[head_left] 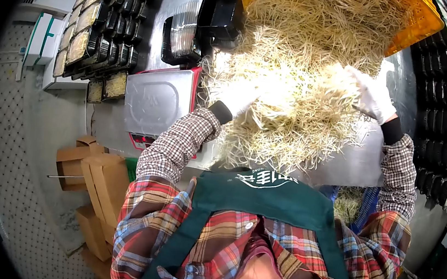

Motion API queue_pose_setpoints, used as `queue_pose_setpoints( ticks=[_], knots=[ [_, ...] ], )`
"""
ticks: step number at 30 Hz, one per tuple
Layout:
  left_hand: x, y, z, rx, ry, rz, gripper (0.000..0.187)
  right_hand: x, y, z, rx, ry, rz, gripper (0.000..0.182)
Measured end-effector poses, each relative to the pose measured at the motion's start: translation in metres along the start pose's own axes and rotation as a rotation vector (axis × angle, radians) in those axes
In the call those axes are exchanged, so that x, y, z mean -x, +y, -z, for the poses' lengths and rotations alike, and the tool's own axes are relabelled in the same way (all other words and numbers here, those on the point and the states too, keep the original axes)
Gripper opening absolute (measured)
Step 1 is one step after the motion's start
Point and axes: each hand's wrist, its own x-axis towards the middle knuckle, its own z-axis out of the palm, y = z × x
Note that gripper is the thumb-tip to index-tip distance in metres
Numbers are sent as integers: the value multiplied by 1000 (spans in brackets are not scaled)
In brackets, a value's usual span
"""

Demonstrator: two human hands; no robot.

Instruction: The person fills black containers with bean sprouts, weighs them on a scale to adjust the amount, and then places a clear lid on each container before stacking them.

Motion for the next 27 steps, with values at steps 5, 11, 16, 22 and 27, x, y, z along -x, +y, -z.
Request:
queue_pose_setpoints(
  ticks=[5, 11, 16, 22, 27],
  knots=[
    [16, -46, -18, -670, 425, -231, 72, -51, -52, -18, 185, 64, 175, 66],
    [81, -47, -20, -326, 413, -14, 74, -110, -46, -183, -190, -75, 40, 98],
    [117, -12, -82, 18, 508, 13, 57, -130, -82, -145, 27, -163, -108, 139],
    [71, 0, -32, 77, 835, 38, 39, -120, -176, -164, 302, -160, -94, 134],
    [-22, -24, 71, -374, 952, -41, 54, -161, -136, -146, 363, -259, -390, 134]
  ],
)
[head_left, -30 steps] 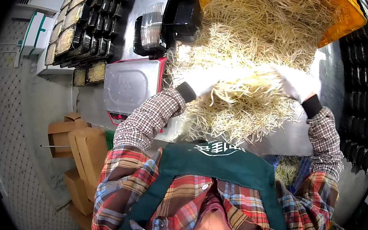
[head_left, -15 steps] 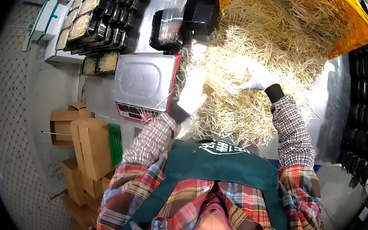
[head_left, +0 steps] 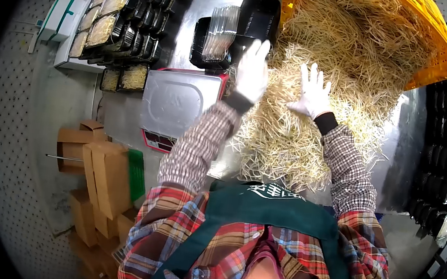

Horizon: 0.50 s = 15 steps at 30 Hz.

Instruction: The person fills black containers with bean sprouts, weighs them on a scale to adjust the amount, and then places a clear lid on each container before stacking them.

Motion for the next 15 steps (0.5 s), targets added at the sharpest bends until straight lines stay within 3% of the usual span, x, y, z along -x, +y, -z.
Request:
queue_pose_setpoints(
  ticks=[2, 4, 5, 6, 8, 10, 11, 12, 13, 15],
  knots=[
    [-57, 12, 1, 21, -187, 188, 59, -11, 9, 7, -25, -161, -57, 137],
    [-94, -11, -45, -334, 0, 68, 53, -8, 7, 7, -113, -242, -51, 142],
    [-116, -18, -58, -345, -136, 187, 52, -3, 2, 3, -130, -254, -9, 144],
    [-134, -20, -60, -356, -271, 305, 51, 9, -7, -7, -80, -111, 38, 145],
    [-157, -20, -58, -151, -586, 571, 46, 24, -18, -16, -3, -64, 48, 148],
    [-151, -34, -74, -179, -718, 318, 39, 22, -14, -16, -61, -33, -4, 137],
    [-146, -36, -80, -195, -687, 296, 32, 12, -6, -26, -113, -14, -45, 134],
    [-143, -30, -78, -177, -611, 414, 27, 5, -3, -23, -170, 3, -86, 132],
    [-141, -25, -74, -171, -577, 477, 25, -4, 7, -18, -338, -120, -101, 124],
    [-147, -20, -64, -182, -526, 556, 24, -6, 10, -11, -316, -98, -75, 125]
  ],
)
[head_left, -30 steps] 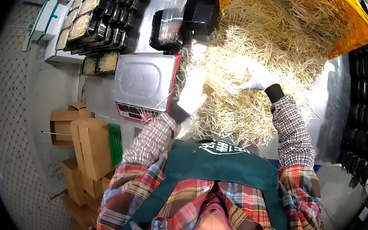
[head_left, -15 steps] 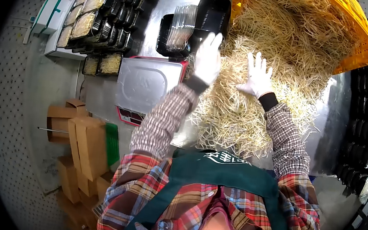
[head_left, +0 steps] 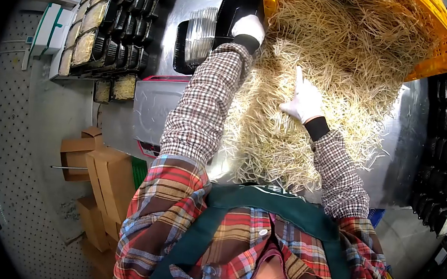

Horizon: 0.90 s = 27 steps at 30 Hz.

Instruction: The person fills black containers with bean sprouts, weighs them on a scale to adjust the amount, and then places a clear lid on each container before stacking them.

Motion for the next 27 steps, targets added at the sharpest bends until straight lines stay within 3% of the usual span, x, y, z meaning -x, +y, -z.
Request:
queue_pose_setpoints(
  ticks=[1, 3, 5, 7, 9, 12, 15, 17, 19, 20, 21, 24, 27],
  knots=[
    [1, 2, 8, -7, 11, 23, 24, 2, -1, 1, 37, 28, 16, 125],
    [2, 1, 14, 9, 76, 67, 27, 8, -4, -23, 277, 312, 85, 123],
    [7, 3, 22, 63, 84, 79, 33, 11, -4, -27, 305, 299, 88, 122],
    [9, 5, 23, 86, 154, 74, 33, 0, -4, -7, 119, 4, 21, 120],
    [18, 10, 33, 113, 215, 51, 32, -8, 21, -9, -78, 68, 92, 118],
    [62, 17, 59, 82, 309, -122, 27, 9, 49, 9, -144, 336, 236, 119],
    [127, 1, 68, 180, 431, -423, 21, 59, 43, 60, 16, 411, 195, 120],
    [176, -8, 61, 290, 451, -529, 26, 60, 59, 49, 101, 444, 119, 123],
    [209, -22, 29, 266, 391, -567, 21, 33, 97, 3, 196, 456, 24, 125],
    [223, -29, 14, 204, 276, -541, 19, 35, 105, 0, 230, 225, 56, 128],
    [234, -36, -1, 139, 165, -511, 17, 44, 106, -8, 316, 175, 2, 135],
    [255, -66, -54, 15, 148, -659, 9, 48, 87, 11, 331, 219, -68, 142],
    [263, -76, -54, 71, -4, -793, 31, 40, 78, 21, 378, 109, -143, 139]
  ],
)
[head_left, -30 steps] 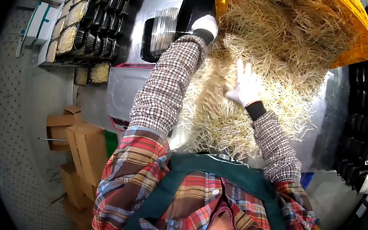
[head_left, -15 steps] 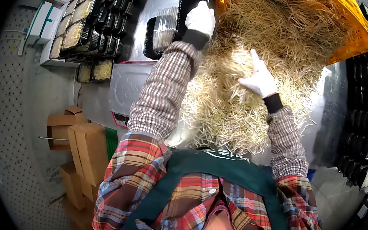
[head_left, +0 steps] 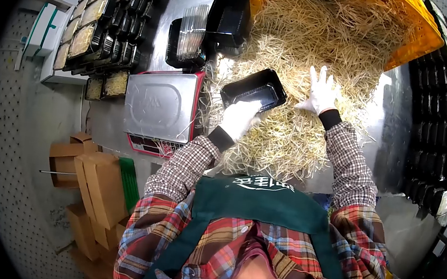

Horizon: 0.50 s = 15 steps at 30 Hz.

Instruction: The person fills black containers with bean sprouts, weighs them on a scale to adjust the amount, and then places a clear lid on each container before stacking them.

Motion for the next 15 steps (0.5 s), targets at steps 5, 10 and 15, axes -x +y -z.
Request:
queue_pose_setpoints(
  ticks=[5, 10, 15],
  knots=[
    [15, -7, 8, 88, 409, 353, 80, -27, 20, -2, -129, -78, -5, 123],
    [31, -37, -29, 598, 446, 809, 88, 2, 31, 31, -231, 189, 86, 115],
    [25, -67, -88, 858, 669, 788, 57, 5, 24, -15, 69, 147, 79, 132]
  ],
)
